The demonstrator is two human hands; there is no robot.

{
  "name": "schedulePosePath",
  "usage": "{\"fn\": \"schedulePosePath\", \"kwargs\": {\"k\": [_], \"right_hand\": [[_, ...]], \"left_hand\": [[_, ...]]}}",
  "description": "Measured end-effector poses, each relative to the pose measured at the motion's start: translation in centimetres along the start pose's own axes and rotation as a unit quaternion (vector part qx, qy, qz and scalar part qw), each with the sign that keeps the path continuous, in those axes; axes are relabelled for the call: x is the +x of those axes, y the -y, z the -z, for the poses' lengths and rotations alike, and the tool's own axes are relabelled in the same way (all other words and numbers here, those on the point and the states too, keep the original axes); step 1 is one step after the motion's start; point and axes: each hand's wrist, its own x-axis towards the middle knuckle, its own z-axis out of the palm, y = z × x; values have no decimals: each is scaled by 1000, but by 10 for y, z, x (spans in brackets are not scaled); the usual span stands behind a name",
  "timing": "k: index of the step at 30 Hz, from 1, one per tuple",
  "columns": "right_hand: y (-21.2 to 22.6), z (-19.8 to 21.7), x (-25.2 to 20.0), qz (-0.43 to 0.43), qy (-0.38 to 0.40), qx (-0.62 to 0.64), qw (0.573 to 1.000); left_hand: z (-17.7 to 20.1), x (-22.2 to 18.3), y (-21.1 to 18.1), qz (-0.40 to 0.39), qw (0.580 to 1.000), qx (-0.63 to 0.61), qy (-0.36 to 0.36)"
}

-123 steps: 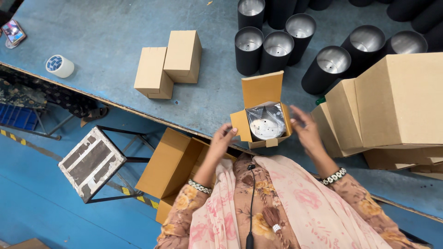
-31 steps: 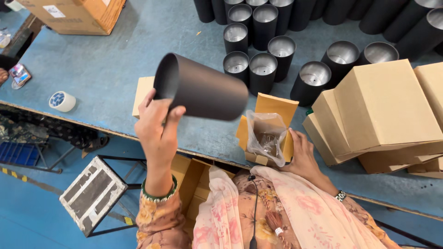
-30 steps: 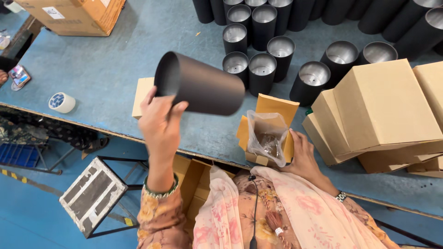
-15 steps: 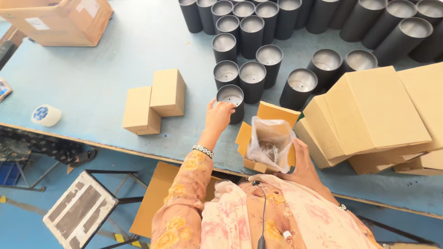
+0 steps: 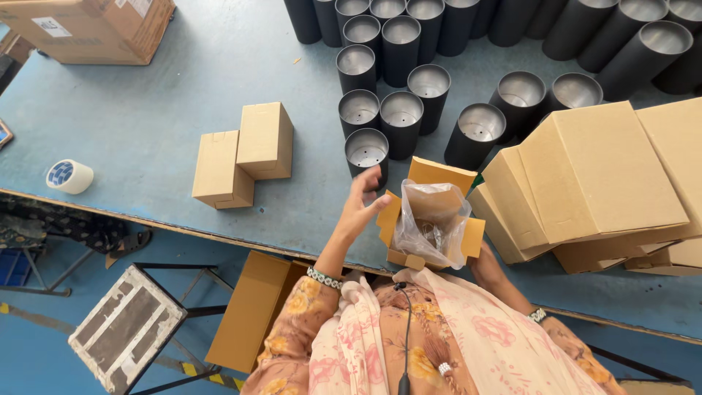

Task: The person places black cylindrical light fixtures into plastic sleeves, puts them into cardboard boxes, and folds the box flaps closed.

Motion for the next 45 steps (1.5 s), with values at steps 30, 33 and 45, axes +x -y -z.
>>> {"fn": "schedulePosePath", "kwargs": {"k": [30, 33, 45], "right_hand": [[76, -75, -2, 28, 66, -120, 990], [85, -85, 0, 24, 86, -122, 989], [93, -120, 46, 63, 51, -253, 964]], "left_hand": [[45, -10, 6, 105, 969, -186, -126], [19, -23, 70, 192, 935, -275, -114], [-57, -29, 63, -16, 989, 68, -130]]}}
